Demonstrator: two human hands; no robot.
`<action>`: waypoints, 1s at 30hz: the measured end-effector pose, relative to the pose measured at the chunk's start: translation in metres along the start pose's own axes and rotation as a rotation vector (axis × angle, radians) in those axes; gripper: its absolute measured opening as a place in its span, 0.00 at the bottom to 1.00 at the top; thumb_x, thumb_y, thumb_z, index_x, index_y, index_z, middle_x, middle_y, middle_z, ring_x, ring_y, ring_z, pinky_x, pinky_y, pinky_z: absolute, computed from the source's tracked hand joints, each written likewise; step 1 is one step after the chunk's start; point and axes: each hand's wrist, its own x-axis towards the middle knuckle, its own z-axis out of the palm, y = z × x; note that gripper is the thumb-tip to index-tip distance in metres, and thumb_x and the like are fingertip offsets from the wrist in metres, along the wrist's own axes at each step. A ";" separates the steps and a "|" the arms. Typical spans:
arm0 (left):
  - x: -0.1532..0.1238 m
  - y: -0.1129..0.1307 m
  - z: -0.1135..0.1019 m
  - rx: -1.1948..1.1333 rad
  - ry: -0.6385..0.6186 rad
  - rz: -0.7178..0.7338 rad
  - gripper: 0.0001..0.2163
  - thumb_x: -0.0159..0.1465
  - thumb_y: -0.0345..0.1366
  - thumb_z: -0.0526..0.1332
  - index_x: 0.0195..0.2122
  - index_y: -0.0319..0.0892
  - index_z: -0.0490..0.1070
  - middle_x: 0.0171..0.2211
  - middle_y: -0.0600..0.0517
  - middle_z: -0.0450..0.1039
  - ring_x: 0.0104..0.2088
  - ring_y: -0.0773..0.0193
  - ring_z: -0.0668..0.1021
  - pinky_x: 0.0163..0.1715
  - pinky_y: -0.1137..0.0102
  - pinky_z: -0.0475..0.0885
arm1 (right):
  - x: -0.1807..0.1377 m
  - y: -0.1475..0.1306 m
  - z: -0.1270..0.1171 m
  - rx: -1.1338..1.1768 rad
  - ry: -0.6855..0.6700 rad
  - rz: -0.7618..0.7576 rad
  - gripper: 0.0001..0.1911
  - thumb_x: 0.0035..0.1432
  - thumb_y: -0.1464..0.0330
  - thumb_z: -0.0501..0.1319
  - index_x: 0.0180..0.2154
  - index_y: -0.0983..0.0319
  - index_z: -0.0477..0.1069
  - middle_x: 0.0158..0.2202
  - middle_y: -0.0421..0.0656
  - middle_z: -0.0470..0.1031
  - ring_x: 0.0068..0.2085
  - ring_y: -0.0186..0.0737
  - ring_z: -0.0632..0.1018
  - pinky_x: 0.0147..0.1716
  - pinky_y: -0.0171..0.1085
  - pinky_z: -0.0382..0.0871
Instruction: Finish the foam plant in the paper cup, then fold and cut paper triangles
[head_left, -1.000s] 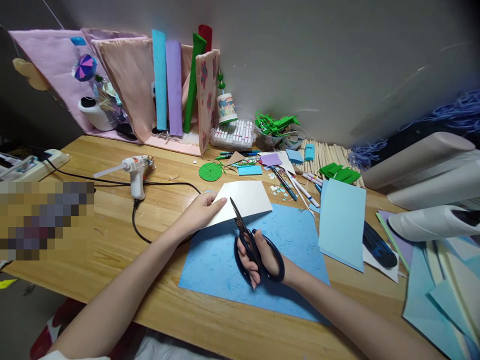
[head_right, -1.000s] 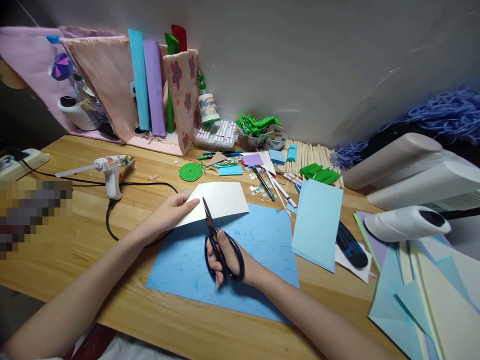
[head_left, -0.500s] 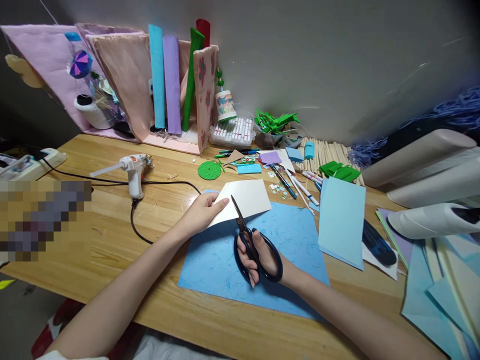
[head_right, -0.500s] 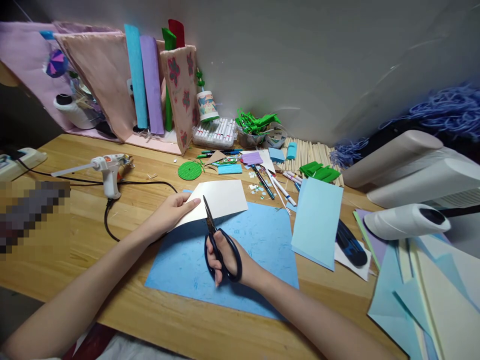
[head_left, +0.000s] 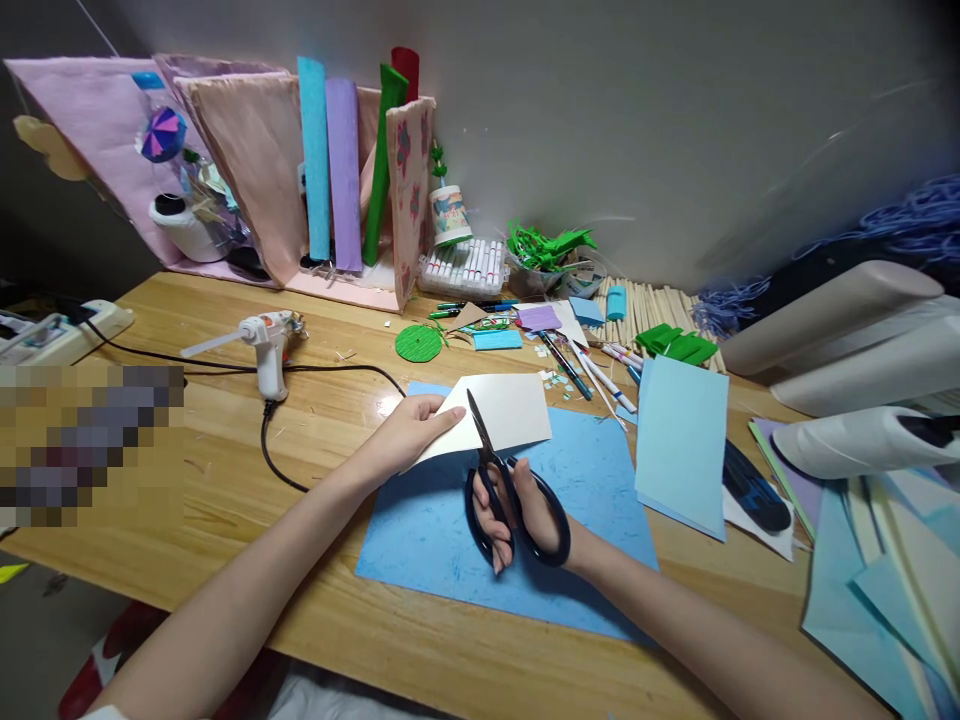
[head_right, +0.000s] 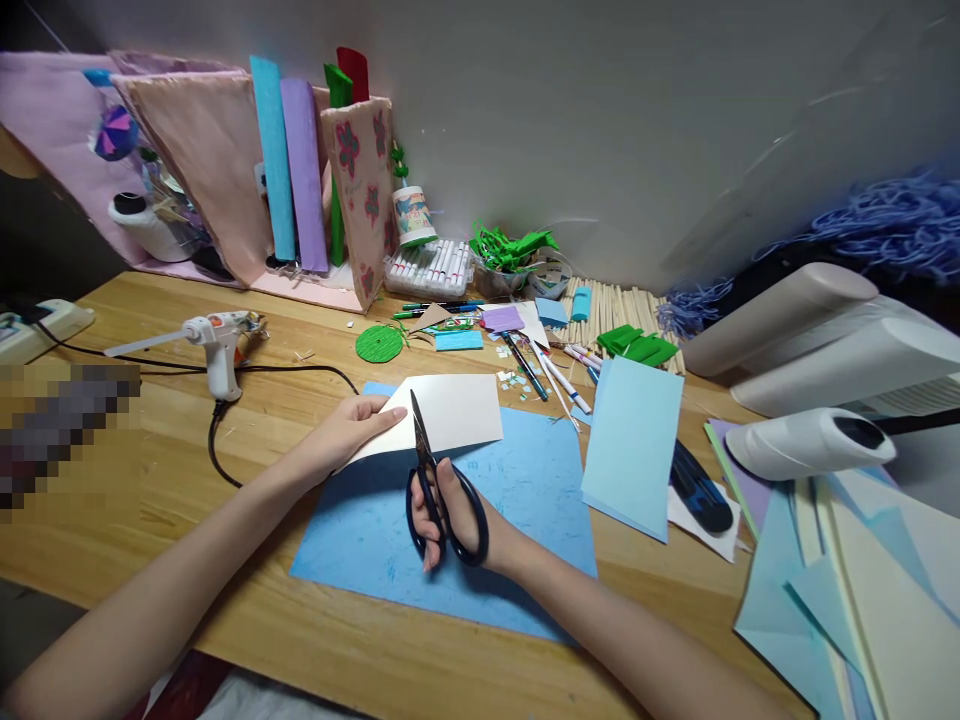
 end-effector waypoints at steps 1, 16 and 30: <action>0.000 0.000 0.001 -0.011 0.001 -0.004 0.20 0.50 0.51 0.61 0.28 0.35 0.69 0.21 0.55 0.66 0.18 0.72 0.65 0.17 0.77 0.55 | 0.000 0.001 0.000 0.001 0.004 -0.006 0.35 0.41 0.35 0.44 0.27 0.62 0.56 0.12 0.31 0.59 0.10 0.29 0.67 0.11 0.31 0.67; 0.003 -0.006 0.000 0.053 -0.020 0.038 0.19 0.55 0.51 0.57 0.31 0.37 0.68 0.23 0.54 0.67 0.21 0.70 0.66 0.19 0.76 0.57 | -0.001 0.007 -0.002 -0.038 0.041 -0.075 0.31 0.47 0.38 0.46 0.28 0.61 0.56 0.12 0.30 0.58 0.10 0.27 0.63 0.09 0.28 0.65; 0.001 -0.006 0.003 0.296 0.122 0.234 0.16 0.61 0.46 0.49 0.22 0.40 0.58 0.21 0.58 0.54 0.22 0.71 0.58 0.20 0.76 0.53 | -0.001 -0.002 0.001 -0.067 0.025 0.054 0.37 0.39 0.33 0.41 0.28 0.61 0.56 0.12 0.30 0.58 0.10 0.29 0.66 0.11 0.31 0.67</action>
